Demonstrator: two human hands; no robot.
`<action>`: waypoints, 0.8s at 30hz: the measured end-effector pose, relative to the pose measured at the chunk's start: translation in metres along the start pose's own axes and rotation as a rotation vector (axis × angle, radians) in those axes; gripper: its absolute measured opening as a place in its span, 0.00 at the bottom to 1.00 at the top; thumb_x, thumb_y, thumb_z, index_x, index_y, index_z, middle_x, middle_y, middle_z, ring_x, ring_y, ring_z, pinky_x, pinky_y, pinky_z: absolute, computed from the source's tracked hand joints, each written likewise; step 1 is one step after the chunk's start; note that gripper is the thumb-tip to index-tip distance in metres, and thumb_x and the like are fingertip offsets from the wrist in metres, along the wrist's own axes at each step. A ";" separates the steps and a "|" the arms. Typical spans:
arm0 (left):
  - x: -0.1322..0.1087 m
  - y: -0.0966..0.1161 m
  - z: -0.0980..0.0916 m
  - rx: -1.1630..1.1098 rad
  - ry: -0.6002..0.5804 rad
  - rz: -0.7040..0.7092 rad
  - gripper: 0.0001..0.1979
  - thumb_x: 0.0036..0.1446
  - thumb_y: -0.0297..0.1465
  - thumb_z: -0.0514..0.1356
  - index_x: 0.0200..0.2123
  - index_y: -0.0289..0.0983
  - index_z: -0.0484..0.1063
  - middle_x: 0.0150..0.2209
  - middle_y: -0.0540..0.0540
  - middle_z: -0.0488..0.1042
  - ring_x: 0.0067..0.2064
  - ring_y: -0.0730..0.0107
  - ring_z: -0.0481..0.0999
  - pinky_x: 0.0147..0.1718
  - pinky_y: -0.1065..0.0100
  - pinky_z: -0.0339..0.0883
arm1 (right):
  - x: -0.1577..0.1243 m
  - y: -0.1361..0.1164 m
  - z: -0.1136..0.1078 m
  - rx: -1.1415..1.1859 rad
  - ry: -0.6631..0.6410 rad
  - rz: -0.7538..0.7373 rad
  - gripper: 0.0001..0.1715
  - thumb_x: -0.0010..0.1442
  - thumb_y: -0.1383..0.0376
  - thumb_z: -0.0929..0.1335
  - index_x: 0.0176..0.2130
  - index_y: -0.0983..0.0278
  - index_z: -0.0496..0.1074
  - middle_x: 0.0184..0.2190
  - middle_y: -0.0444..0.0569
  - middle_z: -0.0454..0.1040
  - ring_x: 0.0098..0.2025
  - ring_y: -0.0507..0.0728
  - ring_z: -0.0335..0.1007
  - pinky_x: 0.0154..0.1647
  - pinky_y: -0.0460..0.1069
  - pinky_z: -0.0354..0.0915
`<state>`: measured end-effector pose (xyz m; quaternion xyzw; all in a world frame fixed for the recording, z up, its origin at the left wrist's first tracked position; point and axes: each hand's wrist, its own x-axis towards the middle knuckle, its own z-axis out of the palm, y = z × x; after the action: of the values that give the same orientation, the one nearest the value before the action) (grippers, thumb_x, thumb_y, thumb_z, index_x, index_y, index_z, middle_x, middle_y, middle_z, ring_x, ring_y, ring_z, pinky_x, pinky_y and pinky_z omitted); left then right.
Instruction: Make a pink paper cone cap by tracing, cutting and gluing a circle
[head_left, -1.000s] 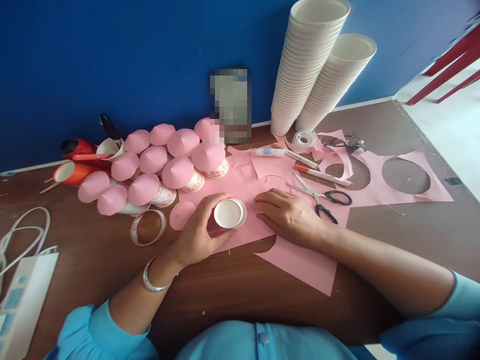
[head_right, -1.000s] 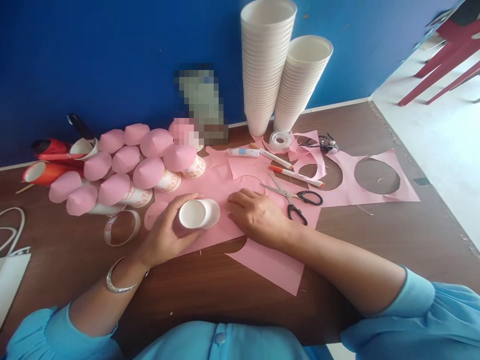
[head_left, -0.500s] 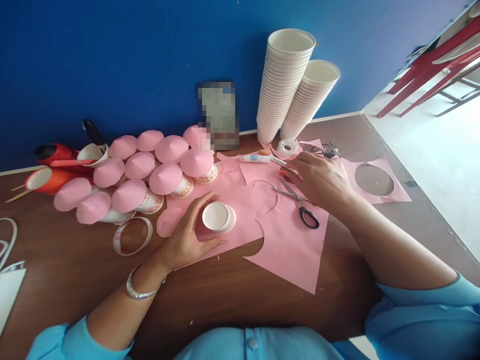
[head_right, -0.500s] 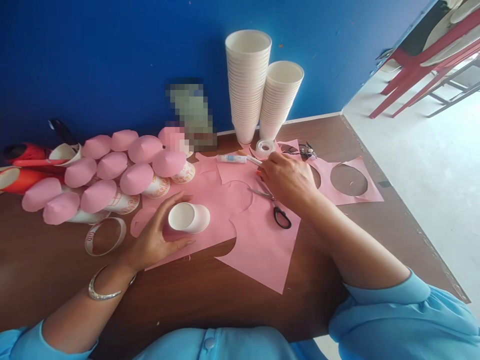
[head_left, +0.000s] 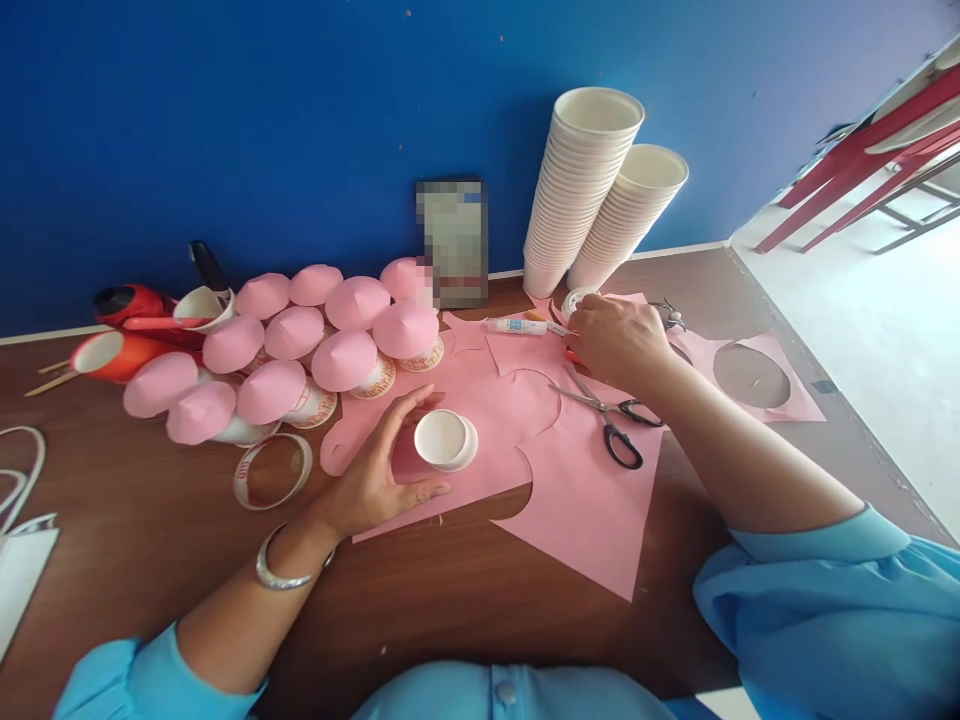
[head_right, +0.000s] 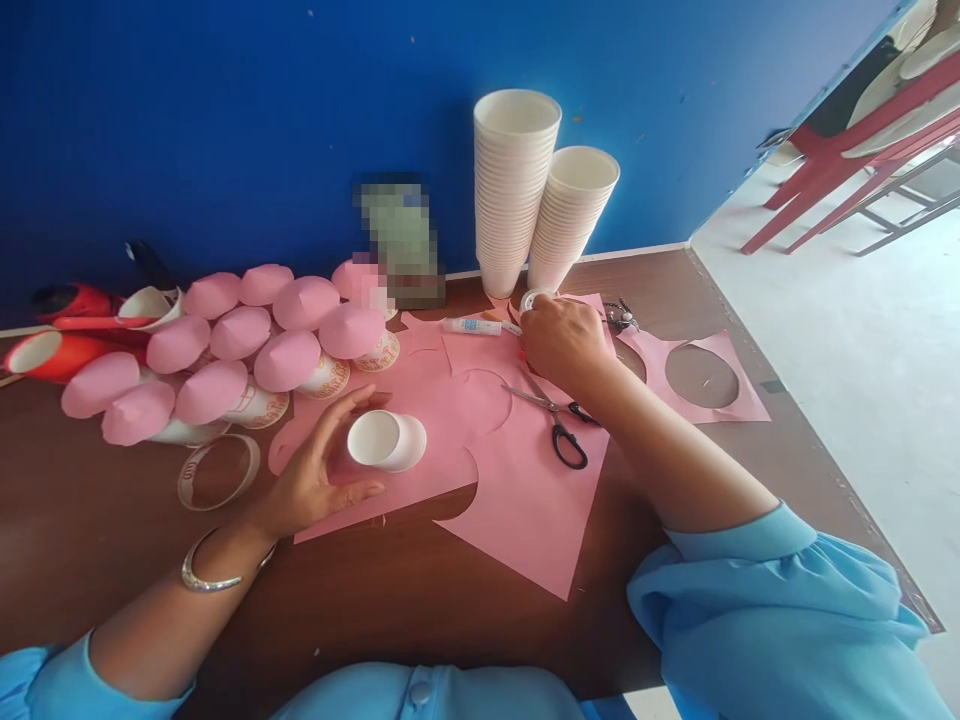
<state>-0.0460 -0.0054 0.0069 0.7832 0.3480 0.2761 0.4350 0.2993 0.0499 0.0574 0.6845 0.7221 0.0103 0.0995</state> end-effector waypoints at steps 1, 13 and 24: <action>0.000 0.000 0.000 -0.006 0.001 0.002 0.50 0.56 0.39 0.74 0.74 0.49 0.50 0.69 0.35 0.64 0.70 0.44 0.67 0.68 0.42 0.65 | 0.001 -0.001 0.002 0.005 0.004 -0.004 0.16 0.67 0.67 0.64 0.46 0.69 0.80 0.47 0.64 0.78 0.46 0.69 0.76 0.35 0.53 0.62; 0.002 0.014 -0.002 0.018 0.259 0.168 0.39 0.59 0.32 0.70 0.70 0.44 0.60 0.62 0.35 0.70 0.62 0.52 0.74 0.62 0.48 0.72 | -0.020 -0.001 -0.019 0.230 0.189 0.170 0.24 0.69 0.59 0.62 0.60 0.61 0.72 0.38 0.57 0.83 0.37 0.67 0.76 0.34 0.54 0.59; 0.002 0.026 -0.005 0.095 0.289 0.210 0.32 0.60 0.27 0.68 0.66 0.45 0.66 0.57 0.40 0.71 0.52 0.60 0.80 0.55 0.54 0.78 | -0.029 0.008 -0.006 0.268 0.200 -0.002 0.36 0.62 0.72 0.62 0.67 0.58 0.68 0.46 0.57 0.83 0.38 0.66 0.77 0.33 0.53 0.58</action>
<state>-0.0404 -0.0115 0.0323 0.7869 0.3361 0.4130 0.3119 0.3077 0.0224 0.0685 0.6867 0.7238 -0.0180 -0.0648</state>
